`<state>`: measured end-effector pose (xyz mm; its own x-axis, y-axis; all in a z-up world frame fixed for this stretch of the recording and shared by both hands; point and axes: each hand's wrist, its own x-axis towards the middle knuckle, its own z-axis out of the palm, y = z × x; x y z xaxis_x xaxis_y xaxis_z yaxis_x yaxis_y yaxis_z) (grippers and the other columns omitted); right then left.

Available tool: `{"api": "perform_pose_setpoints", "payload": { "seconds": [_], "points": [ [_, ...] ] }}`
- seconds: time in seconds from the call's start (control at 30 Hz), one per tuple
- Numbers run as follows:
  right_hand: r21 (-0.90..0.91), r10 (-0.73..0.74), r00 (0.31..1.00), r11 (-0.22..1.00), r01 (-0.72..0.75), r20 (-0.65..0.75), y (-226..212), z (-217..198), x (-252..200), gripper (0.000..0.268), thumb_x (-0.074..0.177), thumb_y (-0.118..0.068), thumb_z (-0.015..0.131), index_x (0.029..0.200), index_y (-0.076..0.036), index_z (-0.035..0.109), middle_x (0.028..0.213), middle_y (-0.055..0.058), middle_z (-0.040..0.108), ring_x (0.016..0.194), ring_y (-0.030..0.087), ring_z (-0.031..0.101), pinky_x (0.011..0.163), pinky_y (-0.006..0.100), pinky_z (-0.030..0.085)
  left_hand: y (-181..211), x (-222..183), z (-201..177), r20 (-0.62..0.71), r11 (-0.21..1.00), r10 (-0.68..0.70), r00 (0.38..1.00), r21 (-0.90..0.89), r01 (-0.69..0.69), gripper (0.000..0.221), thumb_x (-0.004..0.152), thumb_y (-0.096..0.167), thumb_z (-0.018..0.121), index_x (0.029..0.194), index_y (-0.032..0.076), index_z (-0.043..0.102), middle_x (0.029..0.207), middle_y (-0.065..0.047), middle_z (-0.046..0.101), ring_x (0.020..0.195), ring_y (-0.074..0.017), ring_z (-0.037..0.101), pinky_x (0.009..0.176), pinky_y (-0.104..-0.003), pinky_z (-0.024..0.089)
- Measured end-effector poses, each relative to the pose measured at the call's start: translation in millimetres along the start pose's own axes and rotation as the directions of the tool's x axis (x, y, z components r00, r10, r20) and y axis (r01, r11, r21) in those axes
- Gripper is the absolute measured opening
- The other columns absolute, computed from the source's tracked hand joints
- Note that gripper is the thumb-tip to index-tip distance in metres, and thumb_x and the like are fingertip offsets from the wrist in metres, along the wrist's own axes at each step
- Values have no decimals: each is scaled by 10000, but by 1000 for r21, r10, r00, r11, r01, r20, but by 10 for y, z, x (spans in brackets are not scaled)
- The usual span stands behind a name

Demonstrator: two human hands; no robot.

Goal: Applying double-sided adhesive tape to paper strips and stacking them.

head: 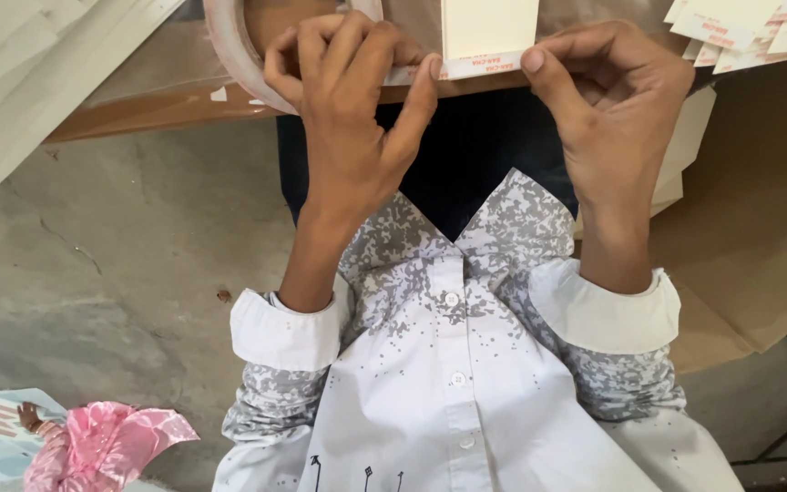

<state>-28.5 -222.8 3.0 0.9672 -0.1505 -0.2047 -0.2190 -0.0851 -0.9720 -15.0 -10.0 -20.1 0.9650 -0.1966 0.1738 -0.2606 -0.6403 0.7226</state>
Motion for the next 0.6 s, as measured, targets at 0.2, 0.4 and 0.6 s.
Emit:
{"api": "perform_pose_setpoints", "payload": {
  "seconds": [0.2, 0.4, 0.6],
  "points": [
    [-58, -41, 999, 997, 42, 11, 29, -13, 13, 108, 1028, -29, 795, 1030, 27, 702, 961, 77, 725, 856, 82, 704, 769, 185, 590, 0, -4, -10, 2, 1000, 1, 1000, -2, -1, 119, 1051, 242, 754, 1063, 136, 700, 1054, 26, 614, 1223, -205, 502, 1133, -484, 189],
    [-98, -64, 997, 993, 67, 35, 38, -19, 28, 110, 1034, -11, 791, 1011, 26, 691, 959, 84, 719, 848, 89, 708, 756, 194, 597, -3, -2, -13, 12, 1000, -1, 1000, -12, 1, 116, 1050, 244, 753, 1064, 138, 708, 1062, 30, 620, 1222, -207, 504, 1140, -489, 182],
    [-38, -58, 997, 998, 59, 44, 51, -9, 29, 128, 1040, 2, 793, 1004, 17, 671, 990, 81, 717, 875, 88, 712, 755, 184, 602, -12, -5, -1, 10, 1000, 5, 1000, 6, -5, 118, 1050, 249, 752, 1066, 141, 709, 1071, 23, 615, 1223, -208, 499, 1142, -490, 182]
  ]
}}
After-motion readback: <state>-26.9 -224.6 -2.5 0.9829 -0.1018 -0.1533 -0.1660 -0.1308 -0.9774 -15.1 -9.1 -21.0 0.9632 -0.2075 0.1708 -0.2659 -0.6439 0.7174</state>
